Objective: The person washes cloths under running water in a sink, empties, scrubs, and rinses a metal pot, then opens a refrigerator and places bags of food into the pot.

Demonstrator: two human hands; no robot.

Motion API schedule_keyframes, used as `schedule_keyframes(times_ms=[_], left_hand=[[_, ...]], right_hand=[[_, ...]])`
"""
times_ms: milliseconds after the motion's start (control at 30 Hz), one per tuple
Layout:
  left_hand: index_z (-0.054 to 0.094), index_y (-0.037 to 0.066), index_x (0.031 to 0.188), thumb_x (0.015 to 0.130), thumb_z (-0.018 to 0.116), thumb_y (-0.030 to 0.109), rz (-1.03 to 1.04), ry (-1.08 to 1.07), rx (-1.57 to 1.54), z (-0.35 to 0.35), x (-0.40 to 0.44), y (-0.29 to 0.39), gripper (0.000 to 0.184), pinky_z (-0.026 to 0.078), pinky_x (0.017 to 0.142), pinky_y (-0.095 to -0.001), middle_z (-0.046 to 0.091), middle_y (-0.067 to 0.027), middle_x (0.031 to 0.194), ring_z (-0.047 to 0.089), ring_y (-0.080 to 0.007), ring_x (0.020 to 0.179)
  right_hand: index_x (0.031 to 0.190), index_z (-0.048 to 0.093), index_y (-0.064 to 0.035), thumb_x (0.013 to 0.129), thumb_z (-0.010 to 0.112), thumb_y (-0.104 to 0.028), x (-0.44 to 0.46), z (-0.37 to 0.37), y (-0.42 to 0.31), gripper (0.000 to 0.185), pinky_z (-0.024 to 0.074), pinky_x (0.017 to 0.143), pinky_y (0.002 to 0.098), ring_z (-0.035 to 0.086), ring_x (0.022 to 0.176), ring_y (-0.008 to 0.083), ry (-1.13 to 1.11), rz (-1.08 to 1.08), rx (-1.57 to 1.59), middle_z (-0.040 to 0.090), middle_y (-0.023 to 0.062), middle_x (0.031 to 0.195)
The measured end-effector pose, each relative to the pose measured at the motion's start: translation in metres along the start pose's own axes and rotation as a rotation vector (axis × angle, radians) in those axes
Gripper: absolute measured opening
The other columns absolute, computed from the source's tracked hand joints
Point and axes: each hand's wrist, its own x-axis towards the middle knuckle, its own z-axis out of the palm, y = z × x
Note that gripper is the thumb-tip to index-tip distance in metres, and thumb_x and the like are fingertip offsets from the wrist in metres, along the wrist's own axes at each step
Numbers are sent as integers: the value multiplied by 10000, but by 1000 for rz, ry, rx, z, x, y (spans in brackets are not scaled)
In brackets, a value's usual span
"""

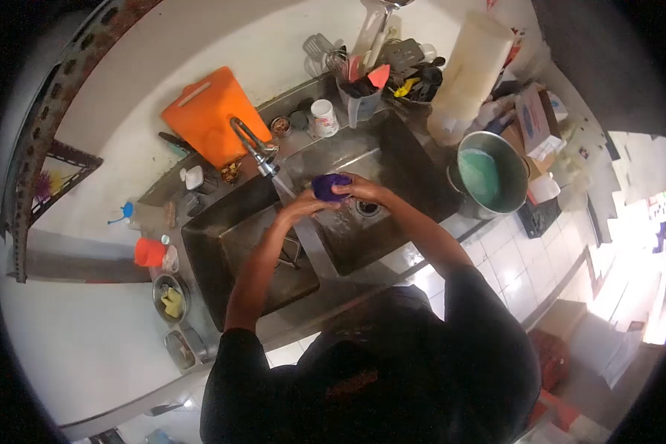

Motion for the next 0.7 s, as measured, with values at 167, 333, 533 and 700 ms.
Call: schedule_keyframes(times_ms=[167,333,533,700], left_hand=[[457,51,1265,565,879,370,87,13,-116,23,2,7,877,447,864,-314,561,-74,1160,539,-175,1037],[163,111,1437,641,843,324,255,310,15,31,0,6,1068,290,1050,-395,297,-125,1438,311,-281,1315],[288,51,1386,645,832,377,438,558,-91,65,-28,22,976,302,1048,-430,383,-178,1376,350,-318,1293],[367,90,1354,715,794,264,383,485,-42,97,-69,87,789,301,1043,-456,416,-70,1380,353,-287,1297]], right_hand=[[1201,479,-42,768,707,-200,-19,-21,-22,514,475,770,293,552,914,160,66,-143,-122,579,73,1031],[986,553,-25,707,669,-111,-25,-35,-26,314,462,746,318,570,837,170,218,-281,-478,603,73,870],[973,548,-13,743,634,-89,-73,-26,-64,257,465,704,301,574,768,154,404,-378,-238,609,67,833],[928,544,-25,845,648,-205,-143,-4,-123,224,443,655,271,526,712,97,406,-473,-229,583,21,798]])
